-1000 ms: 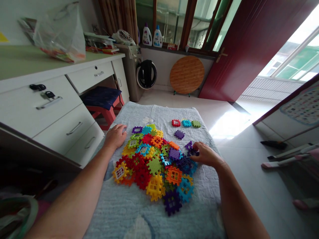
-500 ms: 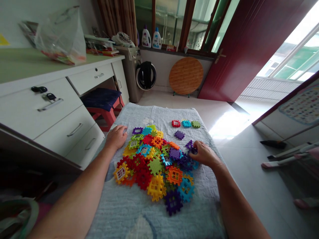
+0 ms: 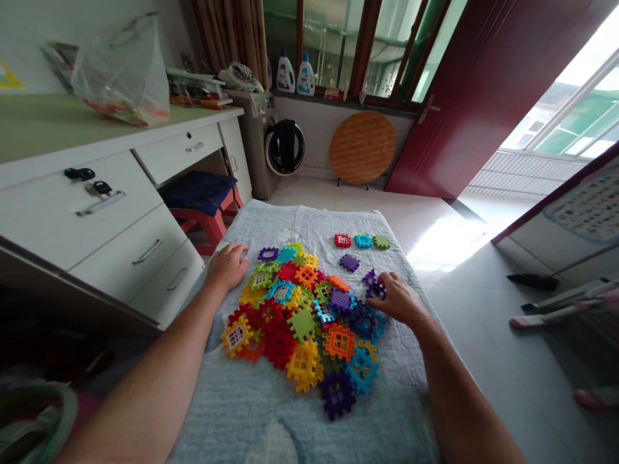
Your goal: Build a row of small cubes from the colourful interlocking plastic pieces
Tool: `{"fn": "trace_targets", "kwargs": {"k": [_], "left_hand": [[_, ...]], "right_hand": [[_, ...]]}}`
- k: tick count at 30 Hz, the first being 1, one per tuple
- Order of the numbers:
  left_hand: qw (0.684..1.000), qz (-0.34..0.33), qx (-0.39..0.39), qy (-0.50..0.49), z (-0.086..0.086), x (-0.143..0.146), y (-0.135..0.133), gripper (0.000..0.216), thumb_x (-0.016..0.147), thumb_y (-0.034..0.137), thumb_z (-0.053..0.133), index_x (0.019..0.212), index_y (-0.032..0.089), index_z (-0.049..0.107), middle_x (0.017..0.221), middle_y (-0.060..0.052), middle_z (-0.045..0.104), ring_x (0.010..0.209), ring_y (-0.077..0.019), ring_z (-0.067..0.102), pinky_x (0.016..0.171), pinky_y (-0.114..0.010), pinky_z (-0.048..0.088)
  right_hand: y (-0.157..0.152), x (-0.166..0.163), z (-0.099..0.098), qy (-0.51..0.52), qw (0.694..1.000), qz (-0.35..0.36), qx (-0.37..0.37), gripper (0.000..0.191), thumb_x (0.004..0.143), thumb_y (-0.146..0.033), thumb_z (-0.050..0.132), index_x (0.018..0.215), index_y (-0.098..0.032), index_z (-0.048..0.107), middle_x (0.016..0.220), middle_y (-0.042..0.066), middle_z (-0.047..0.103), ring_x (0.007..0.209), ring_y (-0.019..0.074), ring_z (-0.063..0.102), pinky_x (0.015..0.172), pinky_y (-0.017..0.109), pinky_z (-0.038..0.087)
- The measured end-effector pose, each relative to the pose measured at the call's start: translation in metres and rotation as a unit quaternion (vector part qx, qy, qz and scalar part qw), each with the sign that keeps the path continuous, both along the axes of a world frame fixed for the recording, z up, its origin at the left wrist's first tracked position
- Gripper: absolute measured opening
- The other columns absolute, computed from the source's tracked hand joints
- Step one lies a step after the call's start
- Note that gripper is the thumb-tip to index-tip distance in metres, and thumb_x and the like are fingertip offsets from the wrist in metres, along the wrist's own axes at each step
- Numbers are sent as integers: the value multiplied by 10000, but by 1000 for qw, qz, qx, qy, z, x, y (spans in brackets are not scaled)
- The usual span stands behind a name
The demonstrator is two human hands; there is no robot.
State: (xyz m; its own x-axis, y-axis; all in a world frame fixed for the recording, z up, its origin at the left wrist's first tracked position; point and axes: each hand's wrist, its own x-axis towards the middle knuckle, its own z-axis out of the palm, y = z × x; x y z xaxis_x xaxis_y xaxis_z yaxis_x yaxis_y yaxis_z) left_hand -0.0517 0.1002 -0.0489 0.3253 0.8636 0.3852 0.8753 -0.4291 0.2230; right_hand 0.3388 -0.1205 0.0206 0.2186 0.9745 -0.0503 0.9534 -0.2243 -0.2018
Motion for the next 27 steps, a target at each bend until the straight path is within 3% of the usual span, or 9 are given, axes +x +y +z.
{"fn": "trace_targets", "kwargs": {"k": [4, 9, 15, 20, 24, 27], "left_hand": [[1000, 0, 3, -4, 0, 0, 0, 371, 820, 275, 420, 1106, 167, 629, 1211, -130, 623, 1136, -272, 561, 1005, -415, 435], [1000, 0, -1, -9, 1, 1, -2, 371, 820, 269, 423, 1114, 162, 625, 1209, -131, 624, 1134, -272, 565, 1001, -412, 438], [1000, 6, 2, -17, 1, 1, -3, 358, 815, 263, 437, 1108, 185, 628, 1214, -117, 627, 1132, -266, 568, 1002, -412, 441], [1000, 5, -4, -22, 2, 1, -4, 373, 812, 260, 436, 1117, 168, 630, 1222, -127, 623, 1133, -272, 569, 999, -416, 441], [1000, 6, 0, -19, 2, 1, -4, 364, 807, 253, 443, 1109, 180, 633, 1211, -114, 631, 1132, -265, 570, 1001, -413, 440], [1000, 10, 2, -15, 3, 2, -4, 365, 807, 250, 445, 1112, 179, 633, 1206, -115, 632, 1126, -267, 573, 993, -414, 442]], "right_hand": [[-1, 6, 0, 11, 1000, -3, 13, 340, 706, -402, 656, 959, -197, 558, 924, 44, 574, 779, 184, 568, 663, 281, 371], [5, 8, 17, 58, 994, 1, 92, 358, 739, -449, 630, 994, -201, 588, 959, 59, 606, 777, 184, 576, 686, 292, 417], [51, -17, 40, 12, 994, 48, 99, 397, 766, -507, 617, 1003, -188, 628, 955, 77, 636, 830, 203, 578, 723, 298, 410], [92, -31, 28, -38, 997, 51, 35, 401, 771, -514, 602, 985, -177, 638, 963, 94, 635, 876, 222, 584, 737, 296, 405], [103, -31, 14, -53, 997, 53, -13, 407, 748, -466, 627, 998, -145, 637, 1004, 129, 616, 862, 232, 589, 723, 303, 412], [105, -29, 9, -45, 997, 57, -9, 406, 738, -457, 644, 992, -141, 633, 996, 127, 616, 866, 232, 586, 724, 298, 414]]}}
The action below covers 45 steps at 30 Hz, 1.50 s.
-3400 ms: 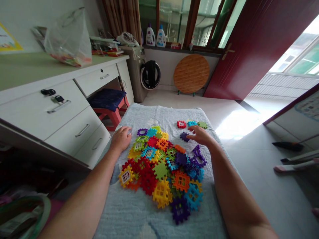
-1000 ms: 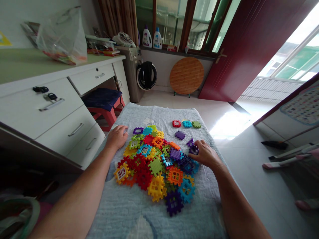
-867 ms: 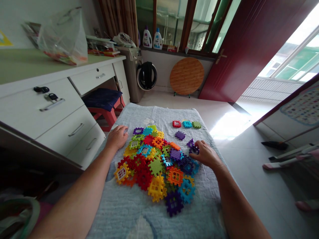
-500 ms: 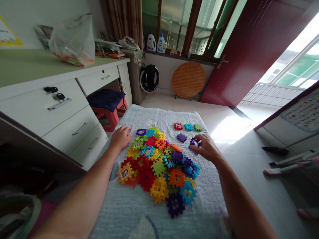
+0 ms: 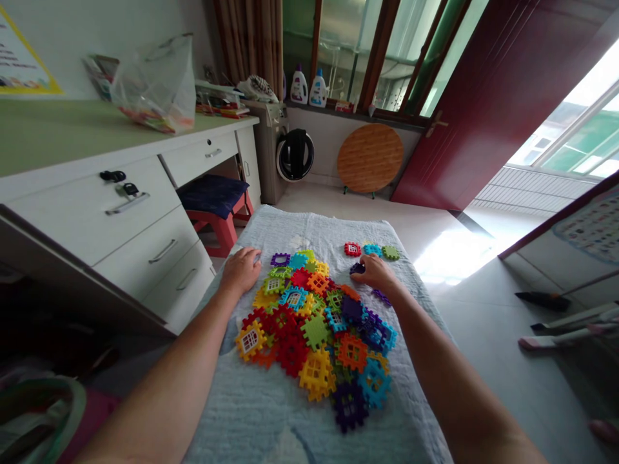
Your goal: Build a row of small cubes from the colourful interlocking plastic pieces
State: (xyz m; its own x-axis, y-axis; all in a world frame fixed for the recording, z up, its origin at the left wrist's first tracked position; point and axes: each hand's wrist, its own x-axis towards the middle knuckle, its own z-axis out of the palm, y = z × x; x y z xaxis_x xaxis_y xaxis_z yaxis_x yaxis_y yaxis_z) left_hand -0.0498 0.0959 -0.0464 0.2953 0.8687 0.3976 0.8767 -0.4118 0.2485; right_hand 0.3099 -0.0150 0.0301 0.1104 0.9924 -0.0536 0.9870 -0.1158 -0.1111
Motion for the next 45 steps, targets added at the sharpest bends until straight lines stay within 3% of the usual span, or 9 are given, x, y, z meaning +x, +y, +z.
{"fn": "trace_targets", "kwargs": {"k": [12, 17, 20, 29, 45], "left_hand": [[1000, -6, -3, 2, 1, -1, 0, 371, 821, 243, 436, 1124, 152, 629, 1212, -126, 625, 1142, -266, 565, 1012, -407, 432], [1000, -3, 2, -2, 0, 0, 0, 367, 825, 247, 433, 1123, 162, 630, 1214, -120, 626, 1138, -260, 569, 1008, -402, 436], [1000, -2, 0, 5, 0, 0, 0, 373, 822, 248, 437, 1125, 153, 633, 1211, -126, 625, 1135, -267, 569, 1002, -408, 440], [1000, -4, -4, 6, -1, -2, 1, 376, 828, 257, 441, 1134, 151, 631, 1230, -129, 615, 1156, -262, 560, 1018, -406, 433], [1000, -9, -8, 21, 3, -1, 0, 380, 833, 257, 431, 1137, 141, 628, 1211, -124, 620, 1136, -264, 565, 1015, -397, 437]], "right_hand": [[12, 1, -4, -37, 999, -7, 3, 393, 658, -435, 679, 933, -155, 673, 939, 115, 633, 876, 271, 561, 721, 331, 381], [40, -6, 7, 5, 996, 20, 82, 463, 680, -396, 657, 1105, -212, 636, 1088, 91, 602, 1012, 287, 492, 816, 361, 353], [63, -15, 10, 22, 995, 40, 91, 465, 701, -377, 652, 1140, -227, 625, 1129, 82, 589, 1046, 286, 469, 831, 362, 341], [99, -31, -6, -18, 997, 64, -24, 512, 682, -440, 713, 1134, -213, 634, 1170, 124, 580, 1092, 336, 451, 823, 377, 352], [112, -24, -6, -11, 997, 74, -37, 486, 663, -352, 707, 1127, -224, 639, 1195, 107, 573, 1084, 326, 472, 818, 372, 376]]}}
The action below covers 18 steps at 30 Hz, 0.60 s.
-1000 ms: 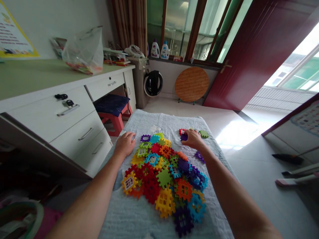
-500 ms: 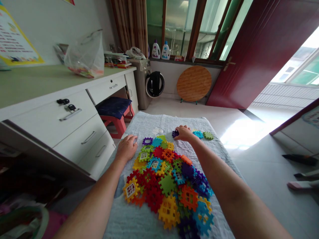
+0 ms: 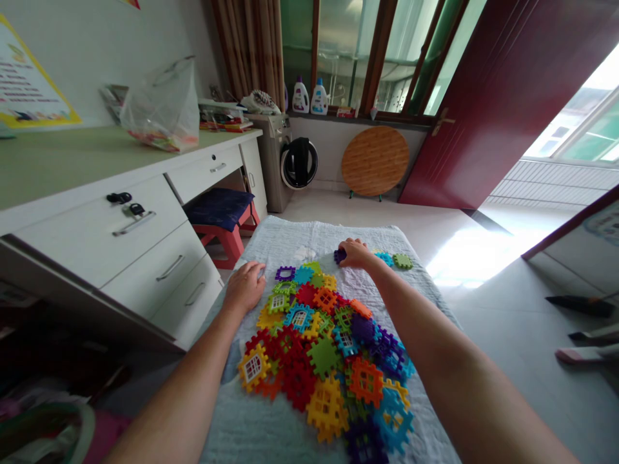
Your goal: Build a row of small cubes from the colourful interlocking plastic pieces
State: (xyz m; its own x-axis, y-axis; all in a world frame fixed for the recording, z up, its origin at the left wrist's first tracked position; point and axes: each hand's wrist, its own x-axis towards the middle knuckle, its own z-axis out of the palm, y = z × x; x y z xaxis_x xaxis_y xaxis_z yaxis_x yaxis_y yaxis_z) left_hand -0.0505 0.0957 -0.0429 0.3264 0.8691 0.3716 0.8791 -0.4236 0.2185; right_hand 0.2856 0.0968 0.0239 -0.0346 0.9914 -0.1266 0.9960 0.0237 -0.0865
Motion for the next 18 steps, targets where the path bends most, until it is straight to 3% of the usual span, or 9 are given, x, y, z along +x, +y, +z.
{"fn": "trace_targets", "kwargs": {"k": [8, 18], "left_hand": [[1000, 10, 7, -5, -2, 0, 0, 370, 824, 262, 436, 1125, 169, 630, 1227, -117, 617, 1146, -254, 564, 1019, -389, 437], [1000, 13, 7, -5, -3, 0, 1, 369, 828, 262, 436, 1130, 174, 630, 1227, -117, 619, 1151, -252, 562, 1021, -397, 436]], "right_hand": [[0, 12, 3, 16, 1000, 4, -3, 659, 712, -390, 668, 1330, -222, 516, 1315, 110, 525, 1123, 311, 466, 840, 355, 394], [3, 6, -5, 10, 1000, 14, -2, 515, 664, -416, 701, 1147, -249, 637, 1180, 83, 591, 1072, 311, 485, 801, 346, 380]]}}
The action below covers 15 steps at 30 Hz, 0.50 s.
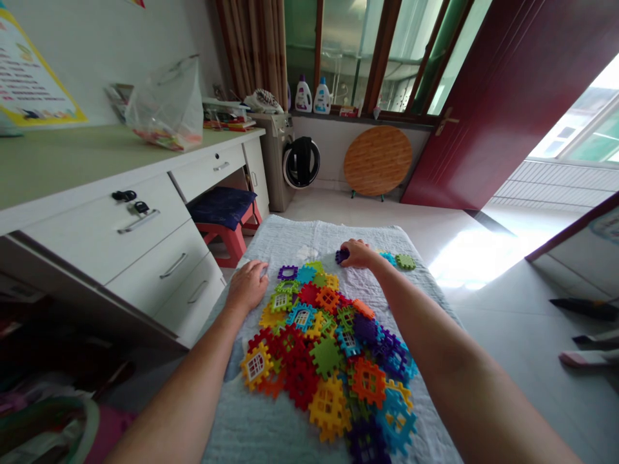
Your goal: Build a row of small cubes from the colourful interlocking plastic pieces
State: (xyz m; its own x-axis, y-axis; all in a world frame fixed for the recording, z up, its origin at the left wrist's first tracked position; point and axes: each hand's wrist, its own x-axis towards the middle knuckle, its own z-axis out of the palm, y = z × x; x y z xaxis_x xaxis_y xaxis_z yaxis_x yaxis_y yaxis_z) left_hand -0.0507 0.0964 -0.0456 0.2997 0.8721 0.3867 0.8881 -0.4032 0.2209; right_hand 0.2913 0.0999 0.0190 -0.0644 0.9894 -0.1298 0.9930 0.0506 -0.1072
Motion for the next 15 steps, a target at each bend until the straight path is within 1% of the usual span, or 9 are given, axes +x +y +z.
{"fn": "trace_targets", "kwargs": {"k": [5, 9, 10, 12, 15], "left_hand": [[1000, -5, -2, -3, 0, 0, 0, 368, 829, 262, 433, 1130, 176, 626, 1225, -112, 620, 1152, -246, 560, 1026, -387, 429], [1000, -4, 0, -4, 0, 0, 0, 374, 834, 267, 431, 1136, 169, 627, 1235, -115, 614, 1156, -249, 557, 1024, -385, 427], [1000, -3, -1, -3, 0, 0, 0, 375, 832, 268, 433, 1136, 166, 628, 1236, -118, 613, 1157, -252, 556, 1022, -389, 428], [1000, -4, -2, -1, 1, 0, -1, 374, 829, 267, 436, 1134, 167, 629, 1236, -120, 614, 1154, -257, 558, 1019, -393, 430], [1000, -6, -1, -5, 2, 1, -1, 367, 827, 257, 437, 1131, 178, 626, 1220, -109, 624, 1143, -253, 564, 1019, -389, 428]], "right_hand": [[0, -4, 0, 10, 1000, 1, 2, 519, 668, -405, 705, 1152, -233, 631, 1181, 94, 586, 1078, 309, 480, 825, 362, 384], [-10, 2, 9, 26, 999, -12, 24, 673, 695, -404, 694, 1316, -214, 519, 1307, 117, 518, 1144, 320, 457, 884, 392, 389], [-15, 6, 12, 41, 998, -19, 43, 681, 713, -394, 679, 1341, -204, 493, 1330, 123, 503, 1155, 317, 458, 900, 395, 390], [-32, 16, 18, 93, 990, -32, 105, 624, 751, -357, 643, 1332, -186, 495, 1324, 130, 510, 1161, 302, 473, 931, 397, 392], [-70, 36, 19, 178, 961, -52, 204, 494, 800, -327, 586, 1269, -183, 531, 1263, 124, 552, 1138, 267, 521, 957, 394, 407]]}}
